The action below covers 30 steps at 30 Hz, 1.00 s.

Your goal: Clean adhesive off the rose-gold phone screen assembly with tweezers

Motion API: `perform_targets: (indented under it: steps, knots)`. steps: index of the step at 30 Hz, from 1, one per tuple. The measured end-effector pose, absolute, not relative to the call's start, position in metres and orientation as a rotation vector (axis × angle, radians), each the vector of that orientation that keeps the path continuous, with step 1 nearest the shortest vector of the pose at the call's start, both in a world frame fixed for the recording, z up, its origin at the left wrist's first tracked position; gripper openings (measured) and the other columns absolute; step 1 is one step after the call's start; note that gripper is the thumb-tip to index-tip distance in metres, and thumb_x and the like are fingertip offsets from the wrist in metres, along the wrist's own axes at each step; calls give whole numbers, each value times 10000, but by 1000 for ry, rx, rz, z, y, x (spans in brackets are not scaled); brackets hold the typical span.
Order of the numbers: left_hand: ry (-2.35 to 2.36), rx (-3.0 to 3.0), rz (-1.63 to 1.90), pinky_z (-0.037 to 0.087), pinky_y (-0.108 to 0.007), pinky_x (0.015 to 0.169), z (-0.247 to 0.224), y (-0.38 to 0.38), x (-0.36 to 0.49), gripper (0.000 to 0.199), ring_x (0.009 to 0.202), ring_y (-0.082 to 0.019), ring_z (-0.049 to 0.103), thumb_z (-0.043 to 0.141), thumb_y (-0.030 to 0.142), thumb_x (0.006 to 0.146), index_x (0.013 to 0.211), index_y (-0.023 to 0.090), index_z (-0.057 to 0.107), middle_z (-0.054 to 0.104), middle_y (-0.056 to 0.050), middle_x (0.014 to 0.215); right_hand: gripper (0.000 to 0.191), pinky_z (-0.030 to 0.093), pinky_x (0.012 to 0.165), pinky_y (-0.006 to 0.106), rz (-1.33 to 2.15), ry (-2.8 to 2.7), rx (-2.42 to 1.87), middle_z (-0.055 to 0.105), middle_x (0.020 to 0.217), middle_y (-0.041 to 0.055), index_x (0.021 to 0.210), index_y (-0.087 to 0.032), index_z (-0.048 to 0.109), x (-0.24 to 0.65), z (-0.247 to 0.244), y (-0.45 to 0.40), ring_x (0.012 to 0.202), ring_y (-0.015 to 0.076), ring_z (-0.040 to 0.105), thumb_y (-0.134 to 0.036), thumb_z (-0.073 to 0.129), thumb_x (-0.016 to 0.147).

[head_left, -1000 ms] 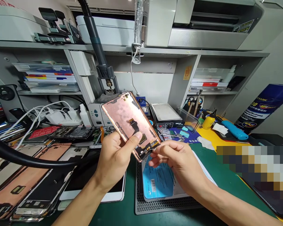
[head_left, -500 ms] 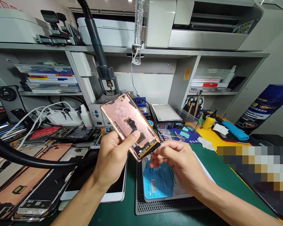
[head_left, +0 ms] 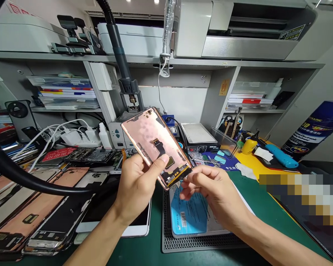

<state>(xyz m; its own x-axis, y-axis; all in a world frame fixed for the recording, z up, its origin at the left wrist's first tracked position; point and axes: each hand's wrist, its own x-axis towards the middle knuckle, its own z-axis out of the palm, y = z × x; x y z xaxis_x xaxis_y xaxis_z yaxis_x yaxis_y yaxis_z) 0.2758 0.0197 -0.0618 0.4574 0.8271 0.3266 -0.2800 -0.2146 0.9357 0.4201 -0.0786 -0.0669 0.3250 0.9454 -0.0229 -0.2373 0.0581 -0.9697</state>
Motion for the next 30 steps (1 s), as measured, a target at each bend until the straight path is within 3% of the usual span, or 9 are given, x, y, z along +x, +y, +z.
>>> perform_targets:
  steps: [8, 15, 21, 30]
  knots:
    - [642, 1981, 1335, 363, -239, 469, -61, 10, 271, 321, 496, -109, 457, 630, 253, 901, 595, 202, 543, 535, 38, 540, 258, 506, 621, 279, 1144, -898, -1094, 718, 766, 98, 761, -115, 728, 427, -73, -82, 646, 209, 711, -353, 671, 844]
    - [543, 2225, 1406, 431, -209, 561, -66, 6, 273, 212, 550, -98, 549, 612, 132, 893, 693, 200, 600, 632, 41, 624, 445, 496, 527, 253, 1290, -885, -1174, 685, 719, 88, 760, -104, 678, 420, -76, -78, 579, 191, 693, -532, 716, 877]
    - [498, 2257, 1429, 457, -198, 602, -68, 4, 274, 203, 578, -97, 595, 628, 110, 877, 691, 189, 611, 659, 35, 645, 261, 512, 525, 260, 1355, -809, -1165, 688, 767, 83, 783, -104, 645, 418, -74, -77, 577, 186, 684, -337, 763, 778]
    - [628, 1992, 1330, 411, -199, 477, -62, 9, 274, 298, 501, -97, 514, 632, 228, 895, 602, 182, 603, 587, 38, 545, 191, 505, 534, 254, 1287, -832, -1159, 706, 784, 80, 726, -120, 627, 417, -73, -77, 601, 191, 696, -286, 723, 728]
